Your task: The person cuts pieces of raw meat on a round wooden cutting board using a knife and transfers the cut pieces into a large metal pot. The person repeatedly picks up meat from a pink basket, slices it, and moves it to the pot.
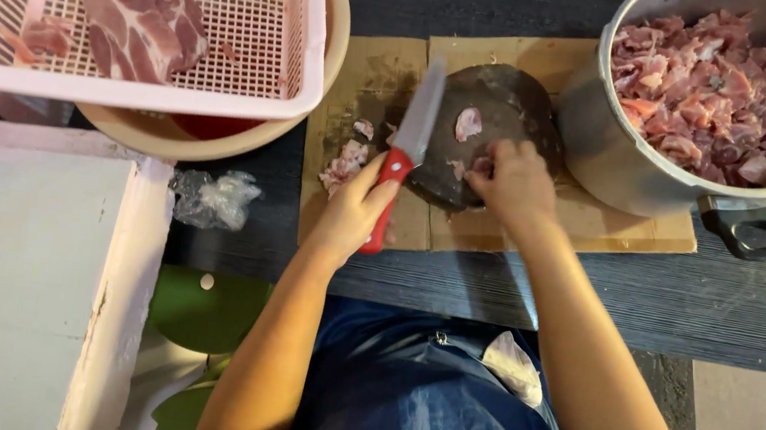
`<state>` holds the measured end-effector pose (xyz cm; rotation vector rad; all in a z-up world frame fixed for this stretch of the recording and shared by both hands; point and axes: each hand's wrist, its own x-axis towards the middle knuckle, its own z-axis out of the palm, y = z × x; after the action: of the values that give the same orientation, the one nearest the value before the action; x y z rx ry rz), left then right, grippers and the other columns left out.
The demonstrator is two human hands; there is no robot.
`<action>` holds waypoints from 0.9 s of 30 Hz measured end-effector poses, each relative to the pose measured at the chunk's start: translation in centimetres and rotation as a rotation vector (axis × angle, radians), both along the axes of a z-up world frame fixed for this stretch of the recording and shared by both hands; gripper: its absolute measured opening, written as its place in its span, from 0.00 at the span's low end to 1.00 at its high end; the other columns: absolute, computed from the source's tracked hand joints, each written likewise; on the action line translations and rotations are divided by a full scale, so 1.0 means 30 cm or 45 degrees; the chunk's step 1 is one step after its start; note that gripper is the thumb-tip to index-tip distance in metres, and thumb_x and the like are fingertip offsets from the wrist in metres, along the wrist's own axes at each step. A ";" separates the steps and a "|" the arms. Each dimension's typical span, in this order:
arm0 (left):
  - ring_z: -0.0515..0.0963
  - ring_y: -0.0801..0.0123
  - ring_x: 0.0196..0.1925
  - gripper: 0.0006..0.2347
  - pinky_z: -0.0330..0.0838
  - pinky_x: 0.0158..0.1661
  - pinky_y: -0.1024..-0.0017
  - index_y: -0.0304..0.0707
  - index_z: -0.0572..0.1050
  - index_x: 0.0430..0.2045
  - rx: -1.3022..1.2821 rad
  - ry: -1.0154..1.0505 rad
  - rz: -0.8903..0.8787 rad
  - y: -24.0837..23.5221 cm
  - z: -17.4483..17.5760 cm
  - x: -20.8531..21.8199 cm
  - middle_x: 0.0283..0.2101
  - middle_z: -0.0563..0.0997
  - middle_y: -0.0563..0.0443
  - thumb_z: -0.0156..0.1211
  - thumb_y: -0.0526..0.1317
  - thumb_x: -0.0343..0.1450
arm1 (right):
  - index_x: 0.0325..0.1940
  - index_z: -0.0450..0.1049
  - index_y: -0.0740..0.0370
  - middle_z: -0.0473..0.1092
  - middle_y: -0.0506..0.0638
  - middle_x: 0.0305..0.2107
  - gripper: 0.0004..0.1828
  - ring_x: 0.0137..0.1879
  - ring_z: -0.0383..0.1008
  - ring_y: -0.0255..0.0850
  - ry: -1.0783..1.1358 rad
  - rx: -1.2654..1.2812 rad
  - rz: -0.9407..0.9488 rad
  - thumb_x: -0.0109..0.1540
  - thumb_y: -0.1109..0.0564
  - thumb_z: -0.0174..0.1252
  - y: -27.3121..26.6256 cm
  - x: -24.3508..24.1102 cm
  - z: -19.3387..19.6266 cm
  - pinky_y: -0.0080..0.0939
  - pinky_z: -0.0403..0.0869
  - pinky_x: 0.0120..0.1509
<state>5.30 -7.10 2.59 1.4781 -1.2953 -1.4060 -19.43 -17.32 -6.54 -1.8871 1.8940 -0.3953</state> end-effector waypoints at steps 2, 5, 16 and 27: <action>0.85 0.60 0.22 0.23 0.83 0.23 0.73 0.45 0.62 0.68 -0.004 -0.034 0.028 0.003 -0.041 0.028 0.25 0.82 0.39 0.50 0.45 0.75 | 0.43 0.77 0.46 0.71 0.49 0.43 0.14 0.53 0.77 0.55 0.199 -0.027 0.032 0.59 0.40 0.66 -0.022 0.031 -0.077 0.57 0.79 0.53; 0.85 0.59 0.21 0.23 0.83 0.25 0.71 0.40 0.62 0.67 -0.042 -0.076 0.046 0.012 -0.085 0.050 0.24 0.82 0.37 0.48 0.45 0.76 | 0.42 0.73 0.47 0.71 0.48 0.34 0.09 0.51 0.77 0.50 0.011 -0.132 0.257 0.59 0.51 0.63 -0.015 0.038 -0.034 0.53 0.76 0.55; 0.83 0.71 0.20 0.20 0.76 0.21 0.77 0.53 0.61 0.66 0.123 -0.716 -0.269 0.028 0.108 -0.025 0.30 0.83 0.52 0.42 0.48 0.77 | 0.62 0.85 0.55 0.65 0.64 0.60 0.22 0.57 0.60 0.67 0.513 -0.875 -0.165 0.63 0.56 0.76 -0.040 -0.414 0.460 0.68 0.60 0.54; 0.77 0.39 0.57 0.24 0.70 0.57 0.50 0.58 0.59 0.69 -0.114 -0.794 -0.327 0.095 0.027 0.016 0.59 0.75 0.34 0.48 0.50 0.74 | 0.59 0.77 0.49 0.72 0.53 0.43 0.14 0.49 0.79 0.53 0.157 -0.389 0.040 0.69 0.50 0.60 -0.064 -0.151 0.079 0.51 0.78 0.52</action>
<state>5.79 -4.24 3.40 1.8127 -1.9582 -1.0433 -23.95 -19.25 -4.17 -2.1789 1.9709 -0.5999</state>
